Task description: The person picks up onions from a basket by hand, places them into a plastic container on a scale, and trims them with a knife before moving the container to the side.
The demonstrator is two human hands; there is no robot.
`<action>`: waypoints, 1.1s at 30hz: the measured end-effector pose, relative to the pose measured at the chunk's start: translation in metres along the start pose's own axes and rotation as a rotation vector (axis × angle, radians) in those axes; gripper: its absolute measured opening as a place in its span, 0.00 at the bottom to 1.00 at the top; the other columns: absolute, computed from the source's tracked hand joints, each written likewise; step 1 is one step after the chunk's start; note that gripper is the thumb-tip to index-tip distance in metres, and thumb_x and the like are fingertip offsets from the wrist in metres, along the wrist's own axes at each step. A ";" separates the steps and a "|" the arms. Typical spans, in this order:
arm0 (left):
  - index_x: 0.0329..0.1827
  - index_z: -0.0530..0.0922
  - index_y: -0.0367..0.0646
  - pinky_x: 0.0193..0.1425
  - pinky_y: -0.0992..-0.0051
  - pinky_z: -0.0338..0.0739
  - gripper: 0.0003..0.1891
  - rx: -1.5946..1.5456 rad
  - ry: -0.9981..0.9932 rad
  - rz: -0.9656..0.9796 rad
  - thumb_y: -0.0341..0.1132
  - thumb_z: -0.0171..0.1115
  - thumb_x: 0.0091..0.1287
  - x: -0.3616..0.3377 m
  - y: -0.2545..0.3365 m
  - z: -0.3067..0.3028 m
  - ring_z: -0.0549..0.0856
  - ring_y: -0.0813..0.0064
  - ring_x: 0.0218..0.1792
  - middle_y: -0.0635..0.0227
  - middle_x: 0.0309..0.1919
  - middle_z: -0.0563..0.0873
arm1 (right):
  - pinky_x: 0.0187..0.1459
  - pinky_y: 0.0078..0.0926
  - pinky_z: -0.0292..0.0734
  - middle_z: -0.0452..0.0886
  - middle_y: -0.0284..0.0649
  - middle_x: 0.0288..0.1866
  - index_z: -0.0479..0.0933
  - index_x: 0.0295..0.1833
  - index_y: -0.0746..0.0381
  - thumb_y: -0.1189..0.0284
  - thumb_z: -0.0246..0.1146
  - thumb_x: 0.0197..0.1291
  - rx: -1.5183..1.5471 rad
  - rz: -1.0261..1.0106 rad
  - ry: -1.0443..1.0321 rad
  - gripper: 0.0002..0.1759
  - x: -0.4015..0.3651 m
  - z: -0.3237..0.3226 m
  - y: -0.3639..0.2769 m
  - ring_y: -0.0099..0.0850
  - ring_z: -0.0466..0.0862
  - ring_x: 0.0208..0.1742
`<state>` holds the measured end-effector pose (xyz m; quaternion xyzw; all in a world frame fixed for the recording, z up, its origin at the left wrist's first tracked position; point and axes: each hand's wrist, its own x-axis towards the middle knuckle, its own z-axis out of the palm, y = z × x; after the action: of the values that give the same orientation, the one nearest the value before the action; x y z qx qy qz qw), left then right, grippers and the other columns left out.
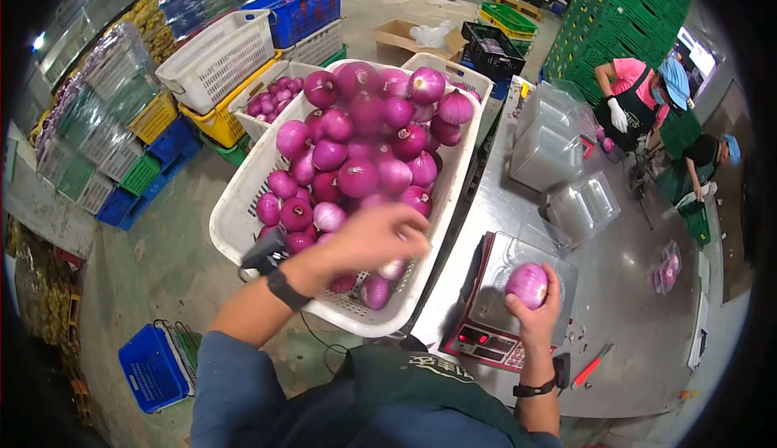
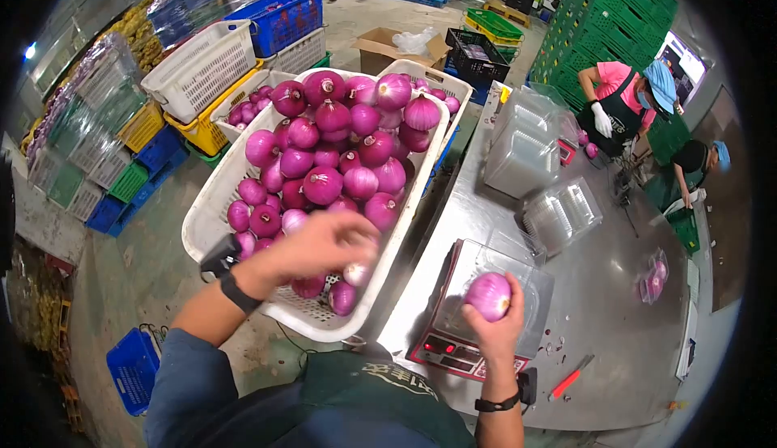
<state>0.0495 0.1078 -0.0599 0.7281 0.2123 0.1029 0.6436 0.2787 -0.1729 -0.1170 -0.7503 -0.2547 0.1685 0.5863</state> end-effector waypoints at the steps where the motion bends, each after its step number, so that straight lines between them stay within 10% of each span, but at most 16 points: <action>1: 0.59 0.84 0.36 0.46 0.78 0.83 0.18 0.054 0.137 -0.049 0.36 0.74 0.71 -0.007 0.018 -0.022 0.87 0.81 0.43 0.69 0.44 0.90 | 0.64 0.34 0.79 0.79 0.45 0.64 0.70 0.75 0.63 0.66 0.84 0.42 0.002 0.000 -0.001 0.52 0.001 -0.009 0.011 0.35 0.82 0.60; 8: 0.54 0.85 0.35 0.55 0.66 0.84 0.20 0.549 0.813 0.039 0.38 0.76 0.63 0.007 -0.043 -0.162 0.91 0.65 0.47 0.57 0.44 0.92 | 0.68 0.36 0.76 0.78 0.48 0.66 0.71 0.74 0.67 0.65 0.83 0.44 -0.456 -0.043 0.105 0.50 0.001 -0.030 0.064 0.39 0.81 0.63; 12: 0.56 0.85 0.37 0.59 0.60 0.84 0.24 0.719 0.825 0.023 0.41 0.77 0.60 0.037 -0.047 -0.177 0.91 0.55 0.51 0.54 0.47 0.92 | 0.74 0.42 0.70 0.76 0.54 0.68 0.72 0.72 0.70 0.63 0.82 0.46 -0.526 -0.070 0.063 0.48 0.005 -0.033 0.067 0.49 0.78 0.70; 23: 0.72 0.74 0.40 0.69 0.55 0.75 0.41 1.078 0.755 0.172 0.39 0.82 0.55 0.131 -0.107 -0.190 0.82 0.44 0.63 0.45 0.61 0.84 | 0.45 0.25 0.81 0.84 0.38 0.46 0.81 0.60 0.67 0.71 0.75 0.64 -0.338 0.060 0.502 0.21 -0.052 -0.112 0.052 0.25 0.83 0.45; 33: 0.72 0.74 0.36 0.69 0.59 0.77 0.42 1.106 0.788 0.097 0.48 0.81 0.58 0.134 -0.108 -0.196 0.84 0.47 0.62 0.44 0.62 0.84 | 0.45 0.21 0.80 0.87 0.34 0.41 0.83 0.55 0.67 0.72 0.73 0.66 -0.185 0.145 0.523 0.15 -0.078 -0.120 0.083 0.19 0.83 0.39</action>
<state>0.0662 0.3508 -0.1528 0.8669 0.4194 0.2654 0.0462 0.2970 -0.3284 -0.1703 -0.8347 -0.0548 -0.0133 0.5477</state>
